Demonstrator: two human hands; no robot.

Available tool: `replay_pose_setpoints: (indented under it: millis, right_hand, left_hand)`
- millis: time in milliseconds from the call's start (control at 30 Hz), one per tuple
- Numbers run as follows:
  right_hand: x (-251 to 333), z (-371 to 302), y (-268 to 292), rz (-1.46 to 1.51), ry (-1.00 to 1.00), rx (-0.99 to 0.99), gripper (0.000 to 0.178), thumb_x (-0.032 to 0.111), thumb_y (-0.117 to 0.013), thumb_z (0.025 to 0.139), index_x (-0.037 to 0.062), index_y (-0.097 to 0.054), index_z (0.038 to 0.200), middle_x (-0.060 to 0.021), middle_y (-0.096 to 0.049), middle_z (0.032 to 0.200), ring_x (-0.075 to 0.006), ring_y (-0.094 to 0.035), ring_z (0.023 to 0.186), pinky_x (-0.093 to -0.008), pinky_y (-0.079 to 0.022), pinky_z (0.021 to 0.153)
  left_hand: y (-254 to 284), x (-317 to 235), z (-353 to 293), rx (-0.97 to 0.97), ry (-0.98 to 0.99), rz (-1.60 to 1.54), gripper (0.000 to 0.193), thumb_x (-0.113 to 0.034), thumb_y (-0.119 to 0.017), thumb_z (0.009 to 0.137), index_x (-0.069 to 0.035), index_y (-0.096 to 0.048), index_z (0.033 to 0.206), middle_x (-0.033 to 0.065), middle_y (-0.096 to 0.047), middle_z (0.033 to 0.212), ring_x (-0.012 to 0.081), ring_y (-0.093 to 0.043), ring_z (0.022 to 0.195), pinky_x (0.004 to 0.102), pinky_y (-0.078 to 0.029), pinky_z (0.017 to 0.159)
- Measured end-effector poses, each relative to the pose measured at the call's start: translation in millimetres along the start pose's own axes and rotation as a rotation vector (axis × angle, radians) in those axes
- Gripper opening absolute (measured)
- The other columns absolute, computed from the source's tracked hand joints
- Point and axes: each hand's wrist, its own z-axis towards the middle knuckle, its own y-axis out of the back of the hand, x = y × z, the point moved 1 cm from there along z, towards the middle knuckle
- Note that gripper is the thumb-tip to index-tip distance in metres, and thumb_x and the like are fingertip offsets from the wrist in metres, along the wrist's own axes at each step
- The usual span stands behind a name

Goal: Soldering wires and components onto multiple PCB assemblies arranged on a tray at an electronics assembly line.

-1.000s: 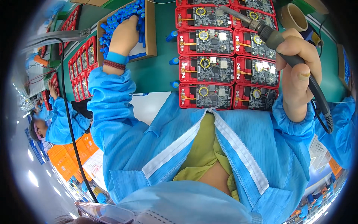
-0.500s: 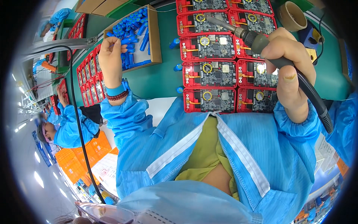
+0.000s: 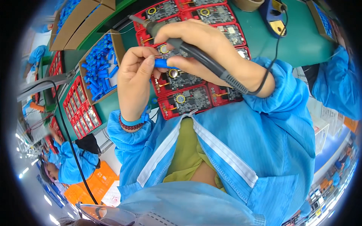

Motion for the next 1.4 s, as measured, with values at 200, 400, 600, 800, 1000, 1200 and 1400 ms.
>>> replay_pose_setpoints:
  millis: [200,400,600,800,1000,1200,1400]
  right_hand:
    - [0,-5,12,0.016,-0.008,0.013,0.034,0.003,-0.068,0.075,0.0109,-0.059,0.106,-0.0066,-0.062,0.09,-0.0226,-0.061,0.08,-0.0314,-0.05,0.068]
    - [-1,-12,16,0.081,0.037,-0.02,0.029,0.0,-0.065,0.078,0.0084,-0.059,0.105,-0.0061,-0.062,0.09,-0.0199,-0.062,0.078,-0.0291,-0.05,0.068]
    - [4,-12,18,0.24,0.089,0.007,0.03,-0.008,-0.066,0.075,0.0045,-0.056,0.101,-0.008,-0.062,0.086,-0.0194,-0.06,0.078,-0.0295,-0.048,0.067]
    - [4,-13,18,0.221,0.139,-0.034,0.026,-0.001,-0.065,0.077,0.0072,-0.059,0.102,-0.0066,-0.063,0.09,-0.0209,-0.063,0.08,-0.0302,-0.05,0.071]
    - [4,-9,23,0.077,0.239,0.059,0.029,-0.006,-0.065,0.076,0.0062,-0.058,0.101,-0.0062,-0.063,0.083,-0.0211,-0.058,0.077,-0.0305,-0.047,0.068]
    - [2,-9,22,-0.29,0.268,0.008,0.036,0.004,-0.067,0.072,0.0104,-0.06,0.106,-0.0065,-0.06,0.087,-0.0244,-0.059,0.079,-0.0336,-0.049,0.068]
    - [0,-15,18,-0.355,0.278,-0.026,0.036,0.008,-0.066,0.07,0.0101,-0.06,0.106,-0.0072,-0.059,0.083,-0.025,-0.058,0.076,-0.0344,-0.048,0.064]
  left_hand:
    - [-15,6,4,0.171,0.212,-0.095,0.009,-0.012,-0.051,0.094,-0.003,-0.051,0.095,0.0027,-0.059,0.083,0.0055,-0.052,0.071,0.0195,-0.041,0.057]
    - [-16,21,4,0.33,0.221,-0.548,0.015,-0.019,-0.057,0.091,-0.005,-0.052,0.092,0.0031,-0.058,0.077,0.0085,-0.053,0.07,0.0207,-0.04,0.062]
    - [-17,23,2,0.423,0.225,-0.616,0.017,-0.02,-0.061,0.089,-0.005,-0.052,0.089,0.0047,-0.056,0.077,0.0102,-0.053,0.07,0.0225,-0.041,0.064]
    - [-19,24,3,0.462,0.2,-0.602,0.014,-0.017,-0.06,0.089,-0.005,-0.052,0.088,0.0041,-0.056,0.079,0.0102,-0.052,0.071,0.0236,-0.041,0.065]
    - [-27,17,0,0.232,0.108,-0.143,0.007,-0.008,-0.056,0.089,-0.002,-0.055,0.091,0.0017,-0.055,0.075,0.0093,-0.05,0.069,0.0246,-0.041,0.063]
    - [-32,20,8,0.062,-0.153,0.408,0.006,-0.002,-0.057,0.085,0.0,-0.055,0.09,0.0085,-0.055,0.072,0.016,-0.052,0.065,0.0298,-0.042,0.058]
    - [-35,10,8,0.015,-0.234,0.537,0.005,0.0,-0.056,0.083,-0.001,-0.055,0.087,0.0131,-0.056,0.074,0.027,-0.056,0.065,0.0357,-0.043,0.058]
